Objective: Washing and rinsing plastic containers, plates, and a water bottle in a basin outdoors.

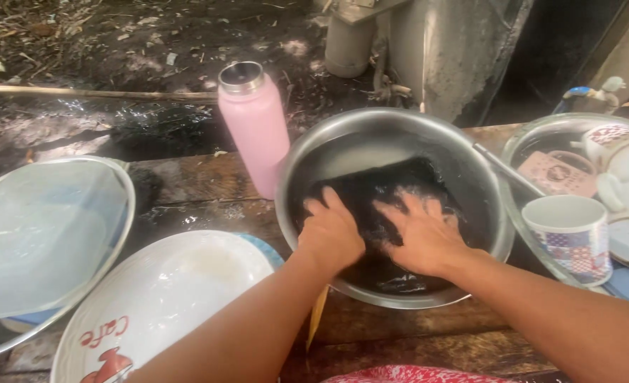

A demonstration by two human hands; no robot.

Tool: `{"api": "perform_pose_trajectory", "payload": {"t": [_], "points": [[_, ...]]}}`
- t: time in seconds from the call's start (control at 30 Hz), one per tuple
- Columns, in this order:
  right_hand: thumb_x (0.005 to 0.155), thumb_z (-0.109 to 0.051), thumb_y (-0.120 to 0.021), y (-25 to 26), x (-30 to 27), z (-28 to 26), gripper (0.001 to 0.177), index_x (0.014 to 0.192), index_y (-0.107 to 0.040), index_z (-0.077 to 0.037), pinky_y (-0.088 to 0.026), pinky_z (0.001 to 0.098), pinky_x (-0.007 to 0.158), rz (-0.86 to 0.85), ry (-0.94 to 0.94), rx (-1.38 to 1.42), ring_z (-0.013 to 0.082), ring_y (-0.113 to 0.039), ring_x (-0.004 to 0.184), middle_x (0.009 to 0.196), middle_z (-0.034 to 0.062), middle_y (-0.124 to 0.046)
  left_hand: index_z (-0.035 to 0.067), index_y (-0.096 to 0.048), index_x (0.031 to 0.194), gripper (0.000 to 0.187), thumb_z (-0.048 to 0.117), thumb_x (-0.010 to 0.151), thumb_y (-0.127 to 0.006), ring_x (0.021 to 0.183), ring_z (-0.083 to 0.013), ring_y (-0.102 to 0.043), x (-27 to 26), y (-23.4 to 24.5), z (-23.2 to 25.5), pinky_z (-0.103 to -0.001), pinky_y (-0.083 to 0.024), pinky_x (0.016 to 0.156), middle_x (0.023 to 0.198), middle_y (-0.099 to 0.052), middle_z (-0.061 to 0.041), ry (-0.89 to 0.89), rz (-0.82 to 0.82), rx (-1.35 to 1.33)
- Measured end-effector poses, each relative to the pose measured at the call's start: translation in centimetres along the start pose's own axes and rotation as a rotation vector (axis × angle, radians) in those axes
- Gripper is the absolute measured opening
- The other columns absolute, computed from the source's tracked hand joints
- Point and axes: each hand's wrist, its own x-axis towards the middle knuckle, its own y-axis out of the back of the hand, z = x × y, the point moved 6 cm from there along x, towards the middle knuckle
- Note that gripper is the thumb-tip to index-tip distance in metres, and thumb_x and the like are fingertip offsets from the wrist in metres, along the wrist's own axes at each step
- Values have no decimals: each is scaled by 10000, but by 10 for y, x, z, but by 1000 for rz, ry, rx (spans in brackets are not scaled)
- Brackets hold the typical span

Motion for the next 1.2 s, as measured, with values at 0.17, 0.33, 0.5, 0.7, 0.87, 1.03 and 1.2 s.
{"api": "perform_pose_trajectory", "payload": {"t": [0.17, 0.33, 0.5, 0.7, 0.87, 1.03, 1.2], "points": [[936, -574, -543, -3, 25, 30, 789, 1619, -197, -385, -245, 598, 1231, 91, -134, 114, 378, -165, 1554, 1685, 156, -150, 47, -169, 1580, 859, 122, 859, -629, 1247, -381, -596, 22, -12, -37, -454, -546, 1000, 1437, -517, -228, 570, -12, -1055], [974, -619, -486, -4, 18, -24, 739, 1608, -187, -387, -115, 640, 1197, 73, 216, 145, 447, -93, 1519, 1683, 144, -76, 26, -450, 1460, 772, 248, 786, -753, 1294, -346, -589, 14, -5, -36, -443, -511, 1005, 1421, -587, -198, 502, 76, -1312], [964, -606, -424, 4, 38, -28, 677, 1588, -227, -434, -199, 611, 1222, 119, 278, 193, 373, -200, 1534, 1681, 116, -163, 88, -475, 1483, 703, 461, 906, -625, 1356, -359, -527, 22, -18, -37, -496, -465, 1063, 1499, -534, -167, 574, -199, -1604], [992, -519, -436, 1, 60, -28, 622, 1591, -293, -437, -197, 564, 1231, 92, 190, 307, 373, -202, 1548, 1675, 113, -225, 150, -417, 1522, 771, 664, 947, -409, 1342, -359, -543, 3, -5, -17, -601, -479, 1041, 1544, -508, -169, 518, -451, -1789], [959, -522, -519, 7, 53, -38, 508, 1449, -547, -393, -276, 486, 1215, 56, 591, 348, 309, -313, 1536, 1687, 57, -300, 155, -388, 1541, 858, 744, 926, -290, 1315, -386, -593, 3, -10, -12, -604, -539, 982, 1536, -505, -197, 547, -407, -1889], [980, -446, -509, 11, 69, -12, 555, 1531, -447, -418, -275, 556, 1193, 88, -4, 332, 360, -322, 1469, 1614, 90, -323, 121, -390, 1524, 841, 716, 945, -255, 1301, -383, -596, 4, -13, -3, -604, -546, 1019, 1501, -534, -202, 497, -474, -1955], [942, -477, -539, -1, 62, -30, 513, 1431, -574, -325, -297, 524, 1210, 132, 502, 282, 312, -368, 1487, 1601, 43, -386, 73, -389, 1511, 786, 668, 1006, -301, 1289, -367, -614, 12, -25, -14, -544, -566, 1010, 1479, -539, -212, 520, -386, -1878]]}}
